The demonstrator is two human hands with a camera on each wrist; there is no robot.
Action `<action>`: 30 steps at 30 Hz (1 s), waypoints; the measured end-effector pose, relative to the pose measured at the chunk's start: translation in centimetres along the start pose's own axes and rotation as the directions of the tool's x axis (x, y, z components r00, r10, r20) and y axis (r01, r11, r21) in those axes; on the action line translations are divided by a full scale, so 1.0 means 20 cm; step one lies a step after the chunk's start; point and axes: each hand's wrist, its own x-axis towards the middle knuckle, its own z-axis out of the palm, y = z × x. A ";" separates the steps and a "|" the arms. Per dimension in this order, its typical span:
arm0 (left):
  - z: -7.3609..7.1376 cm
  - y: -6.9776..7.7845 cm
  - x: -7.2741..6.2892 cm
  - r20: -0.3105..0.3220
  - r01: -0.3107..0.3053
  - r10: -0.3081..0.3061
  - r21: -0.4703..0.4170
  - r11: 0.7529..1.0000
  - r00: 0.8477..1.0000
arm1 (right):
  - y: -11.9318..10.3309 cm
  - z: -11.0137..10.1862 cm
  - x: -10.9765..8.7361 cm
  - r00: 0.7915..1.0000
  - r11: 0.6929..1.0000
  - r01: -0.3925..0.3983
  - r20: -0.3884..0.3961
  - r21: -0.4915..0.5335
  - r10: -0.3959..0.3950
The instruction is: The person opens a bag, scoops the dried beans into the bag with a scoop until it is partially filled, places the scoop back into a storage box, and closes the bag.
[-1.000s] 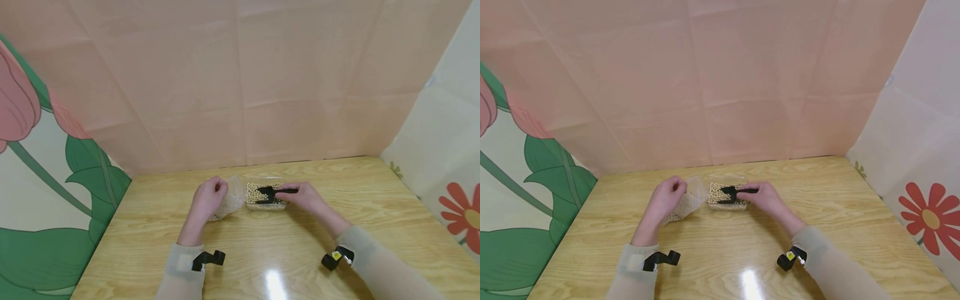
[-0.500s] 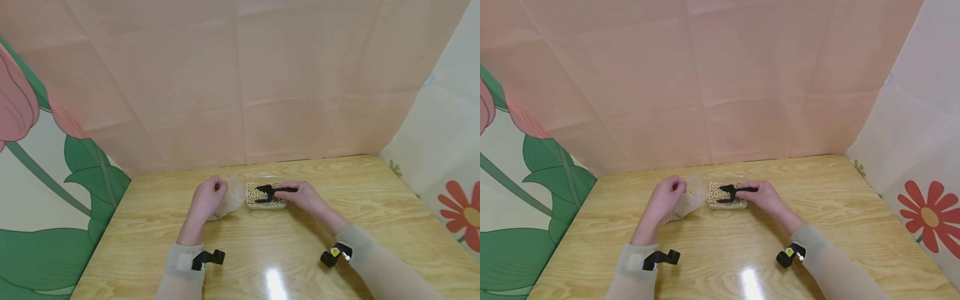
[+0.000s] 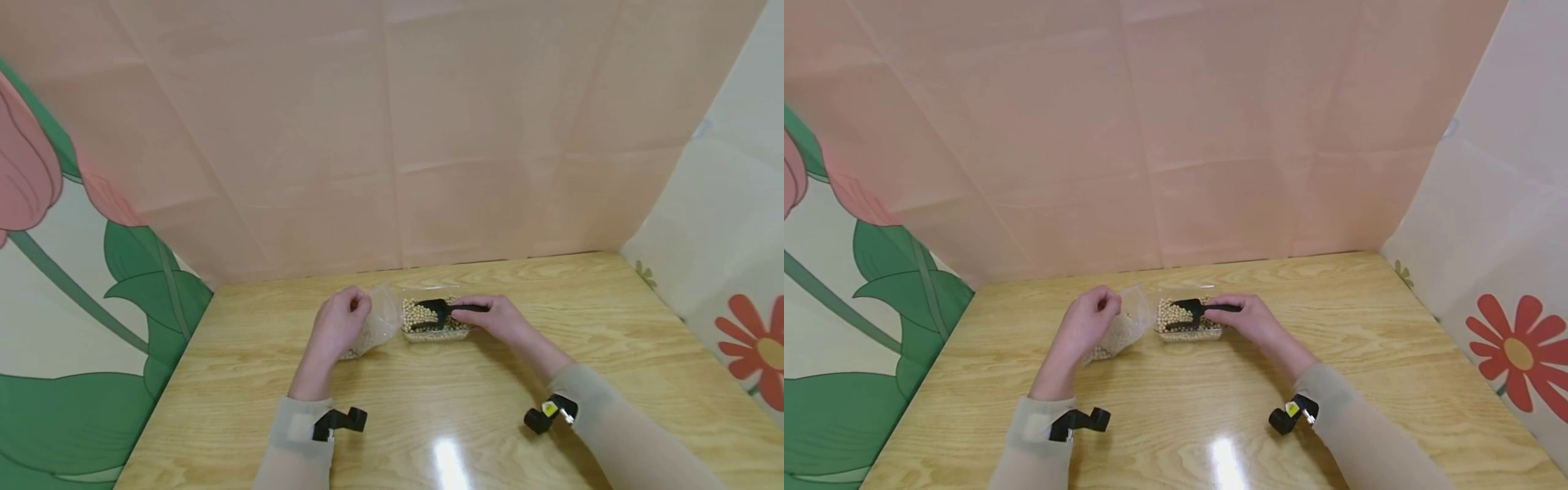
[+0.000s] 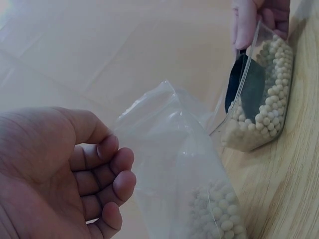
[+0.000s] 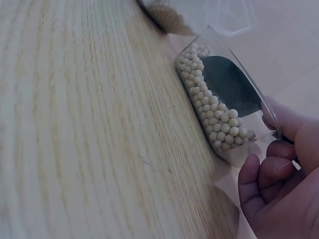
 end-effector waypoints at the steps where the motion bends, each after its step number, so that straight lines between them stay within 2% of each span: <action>1: 0.00 0.00 0.00 0.002 0.000 0.000 -0.001 1.000 1.000 | 0.00 0.00 0.00 1.000 1.000 -0.003 0.000 0.018 0.003; 10: 0.00 0.00 0.00 -0.001 -0.002 0.002 0.001 1.000 1.000 | 0.03 0.01 -0.01 1.000 0.985 -0.029 0.011 0.171 0.028; 20: 0.00 0.00 0.00 -0.004 -0.001 0.001 0.001 1.000 1.000 | 0.05 0.00 -0.03 0.999 0.962 -0.047 0.004 0.269 0.047; 30: 0.00 0.00 0.00 -0.002 0.000 0.000 -0.003 1.000 1.000 | 0.03 -0.03 -0.05 1.000 0.934 -0.014 0.001 0.357 0.015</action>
